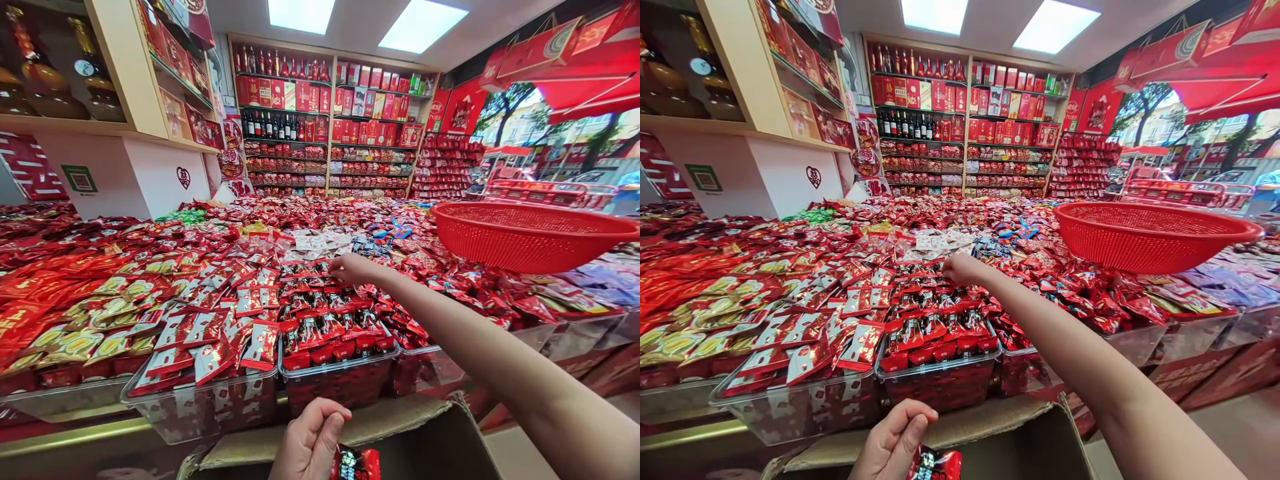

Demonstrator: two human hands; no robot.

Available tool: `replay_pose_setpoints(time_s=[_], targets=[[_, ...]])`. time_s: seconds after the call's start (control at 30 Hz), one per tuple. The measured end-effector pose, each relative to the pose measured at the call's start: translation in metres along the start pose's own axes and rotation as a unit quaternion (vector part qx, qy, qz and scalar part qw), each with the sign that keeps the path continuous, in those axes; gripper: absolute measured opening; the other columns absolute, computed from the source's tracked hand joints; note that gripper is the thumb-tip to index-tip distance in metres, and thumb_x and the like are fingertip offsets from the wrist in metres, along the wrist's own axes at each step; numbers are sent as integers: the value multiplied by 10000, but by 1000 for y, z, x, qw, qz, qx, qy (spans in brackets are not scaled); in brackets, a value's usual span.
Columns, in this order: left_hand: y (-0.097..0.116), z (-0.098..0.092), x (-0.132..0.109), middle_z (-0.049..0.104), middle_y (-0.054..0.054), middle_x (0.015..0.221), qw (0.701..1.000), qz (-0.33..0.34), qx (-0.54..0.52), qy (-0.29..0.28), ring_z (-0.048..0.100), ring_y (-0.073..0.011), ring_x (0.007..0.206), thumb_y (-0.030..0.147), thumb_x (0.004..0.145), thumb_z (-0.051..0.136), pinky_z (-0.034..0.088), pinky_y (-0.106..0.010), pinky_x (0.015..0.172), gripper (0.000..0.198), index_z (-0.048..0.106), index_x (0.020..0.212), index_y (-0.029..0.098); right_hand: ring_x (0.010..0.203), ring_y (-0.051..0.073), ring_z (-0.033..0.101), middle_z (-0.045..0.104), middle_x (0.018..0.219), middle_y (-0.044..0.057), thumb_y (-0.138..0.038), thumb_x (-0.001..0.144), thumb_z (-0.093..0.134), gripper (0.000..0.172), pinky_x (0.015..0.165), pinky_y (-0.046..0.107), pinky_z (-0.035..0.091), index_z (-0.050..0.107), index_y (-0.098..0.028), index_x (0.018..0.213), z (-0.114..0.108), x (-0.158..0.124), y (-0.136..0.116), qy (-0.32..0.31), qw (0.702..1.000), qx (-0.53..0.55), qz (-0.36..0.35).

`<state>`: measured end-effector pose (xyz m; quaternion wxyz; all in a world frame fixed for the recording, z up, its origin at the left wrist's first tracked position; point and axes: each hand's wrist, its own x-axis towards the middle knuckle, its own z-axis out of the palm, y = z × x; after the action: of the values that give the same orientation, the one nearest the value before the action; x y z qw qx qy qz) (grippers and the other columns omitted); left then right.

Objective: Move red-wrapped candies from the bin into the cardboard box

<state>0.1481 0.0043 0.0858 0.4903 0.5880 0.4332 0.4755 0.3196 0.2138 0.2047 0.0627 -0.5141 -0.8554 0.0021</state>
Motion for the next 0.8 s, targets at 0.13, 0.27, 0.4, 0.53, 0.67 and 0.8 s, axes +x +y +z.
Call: replay_pose_setpoints(time_s=[0.13,0.27,0.4,0.53,0.67,0.8], targets=[[-1,1,0,500,14,579,1000,4,-2,4,383,-102,513,586,733,510,319,-210,523,443,660,732,169,795,208,607,687,904,91,-195,789,471,272,663,257,412,685,-133,946,-2,-2,15,14,999,-6,48],[-2,1,0,487,18,570,1000,6,0,2,374,-98,502,584,739,503,310,-211,508,442,663,731,171,756,205,611,696,840,79,-240,795,500,236,631,251,410,701,-154,884,3,-7,25,-7,998,6,57],[-1,0,0,466,28,549,1000,9,0,0,351,-90,494,573,747,505,303,-202,493,428,659,736,174,808,188,610,688,925,57,-244,805,502,245,679,238,420,680,-176,958,4,-14,25,-16,998,36,39],[0,1,0,503,18,562,1000,11,-1,10,376,-93,501,572,738,519,334,-200,514,422,662,728,176,854,159,609,680,971,28,-188,801,488,262,733,211,432,665,-185,995,2,-20,23,-31,997,75,15],[1,1,-1,503,18,560,1000,7,-4,11,366,-94,495,575,733,523,335,-201,509,426,664,727,173,932,163,594,647,1067,47,-103,783,454,342,796,225,435,619,-164,1075,4,-23,24,-17,995,100,24],[0,1,-1,516,13,574,1000,8,-10,14,388,-100,511,576,730,525,343,-203,523,422,664,726,177,990,182,573,616,1125,79,-80,784,443,370,835,256,430,581,-148,1121,7,-22,27,15,992,117,36]])
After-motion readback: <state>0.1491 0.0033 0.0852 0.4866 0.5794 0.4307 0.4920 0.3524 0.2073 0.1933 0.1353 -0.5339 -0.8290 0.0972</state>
